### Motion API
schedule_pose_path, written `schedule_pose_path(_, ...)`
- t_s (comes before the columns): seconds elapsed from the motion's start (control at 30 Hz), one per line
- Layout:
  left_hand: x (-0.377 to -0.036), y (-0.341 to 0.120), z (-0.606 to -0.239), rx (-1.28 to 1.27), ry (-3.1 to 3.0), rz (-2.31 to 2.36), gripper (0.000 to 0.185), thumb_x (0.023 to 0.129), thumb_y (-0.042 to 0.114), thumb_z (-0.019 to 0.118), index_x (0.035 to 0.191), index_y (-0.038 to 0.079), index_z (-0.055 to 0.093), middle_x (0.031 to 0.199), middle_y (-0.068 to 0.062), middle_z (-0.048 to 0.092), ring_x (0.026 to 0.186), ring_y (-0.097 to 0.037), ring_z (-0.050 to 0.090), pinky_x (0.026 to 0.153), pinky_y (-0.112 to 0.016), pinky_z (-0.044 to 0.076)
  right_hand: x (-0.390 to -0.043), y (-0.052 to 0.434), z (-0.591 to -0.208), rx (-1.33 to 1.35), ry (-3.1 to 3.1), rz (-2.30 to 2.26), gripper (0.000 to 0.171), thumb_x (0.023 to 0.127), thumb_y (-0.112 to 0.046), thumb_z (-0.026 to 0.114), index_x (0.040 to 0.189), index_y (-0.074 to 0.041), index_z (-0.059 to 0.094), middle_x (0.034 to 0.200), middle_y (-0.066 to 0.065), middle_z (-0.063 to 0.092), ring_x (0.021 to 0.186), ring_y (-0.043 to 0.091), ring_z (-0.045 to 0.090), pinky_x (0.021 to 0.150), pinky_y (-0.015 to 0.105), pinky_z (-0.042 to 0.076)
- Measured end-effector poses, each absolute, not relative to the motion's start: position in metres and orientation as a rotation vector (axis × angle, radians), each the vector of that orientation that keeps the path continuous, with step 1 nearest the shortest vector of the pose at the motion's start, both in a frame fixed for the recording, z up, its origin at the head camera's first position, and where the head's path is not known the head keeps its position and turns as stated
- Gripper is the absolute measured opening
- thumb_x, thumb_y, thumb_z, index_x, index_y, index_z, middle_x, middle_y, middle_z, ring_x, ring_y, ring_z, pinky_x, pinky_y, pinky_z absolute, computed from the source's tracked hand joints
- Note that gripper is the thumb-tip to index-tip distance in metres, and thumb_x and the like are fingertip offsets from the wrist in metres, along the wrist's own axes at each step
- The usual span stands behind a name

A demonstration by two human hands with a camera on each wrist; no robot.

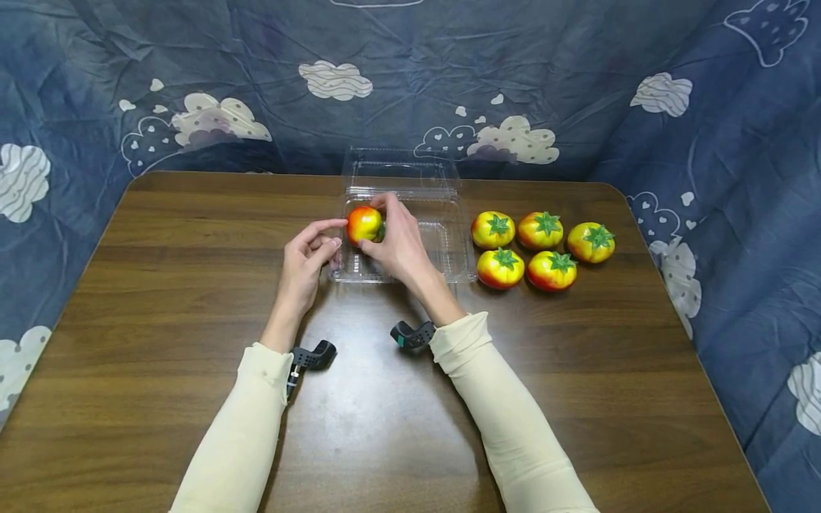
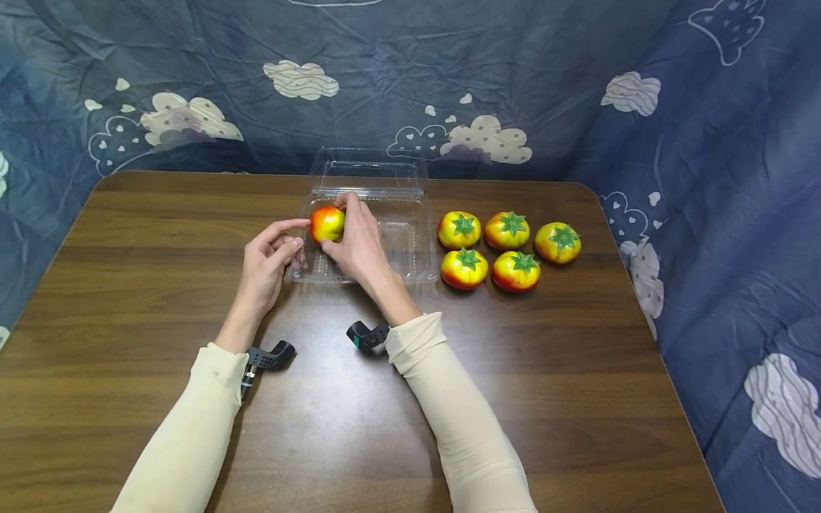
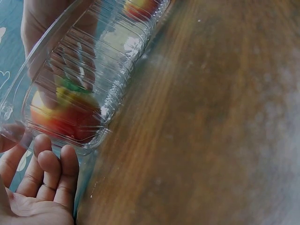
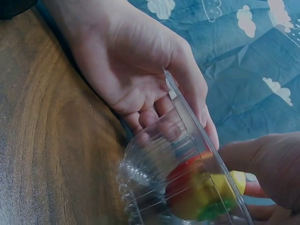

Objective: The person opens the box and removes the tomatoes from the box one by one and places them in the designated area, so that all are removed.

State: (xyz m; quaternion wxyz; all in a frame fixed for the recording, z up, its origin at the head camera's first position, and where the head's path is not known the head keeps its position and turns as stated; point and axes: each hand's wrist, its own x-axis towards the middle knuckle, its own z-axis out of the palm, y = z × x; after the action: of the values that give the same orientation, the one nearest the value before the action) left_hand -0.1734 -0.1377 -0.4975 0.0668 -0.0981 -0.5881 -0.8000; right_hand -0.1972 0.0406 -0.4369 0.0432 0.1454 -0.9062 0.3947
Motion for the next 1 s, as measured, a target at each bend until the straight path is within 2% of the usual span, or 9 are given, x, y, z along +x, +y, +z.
schedule_pose_path(0.23, -0.1738, -0.1373, -0.4977, -0.298, -1.780, -2.411, 0.030, 0.094, -0.002, 0.061, 0.123, -0.010, 0.061, 0.074, -0.014, 0.059, 0.058, -0.021, 0.049, 0.052, -0.021, 0.046, -0.1963, 0.0421, -0.4363, 0.480, -2.862, 1.131, 0.068, 0.078, -0.022, 0.082, 0.137, -0.010, 0.049, 0.127, 0.010, 0.057, 0.111, 0.024, 0.056, 0.099, 0.038, 0.047)
schedule_pose_path(0.47, -0.1735, -0.1369, -0.4958, -0.304, -1.782, -2.404, 0.030, 0.094, -0.002, 0.061, 0.123, -0.009, 0.061, 0.073, -0.014, 0.058, 0.057, -0.021, 0.049, 0.052, -0.022, 0.046, -0.1967, 0.0427, -0.4367, 0.476, -2.861, 1.177, 0.066, 0.078, -0.020, 0.083, 0.133, -0.010, 0.047, 0.126, 0.008, 0.062, 0.109, 0.023, 0.059, 0.097, 0.037, 0.049)
schedule_pose_path(1.0, -0.1743, -0.1375, -0.4984, -0.303, -1.783, -2.393, 0.029, 0.093, -0.003, 0.061, 0.122, -0.008, 0.063, 0.071, -0.012, 0.056, 0.057, -0.021, 0.048, 0.051, -0.022, 0.045, -0.1969, 0.0465, -0.4366, 0.458, -2.827, 1.124, 0.061, 0.078, -0.031, 0.077, 0.131, -0.014, 0.054, 0.119, 0.006, 0.063, 0.107, 0.023, 0.057, 0.094, 0.040, 0.046)
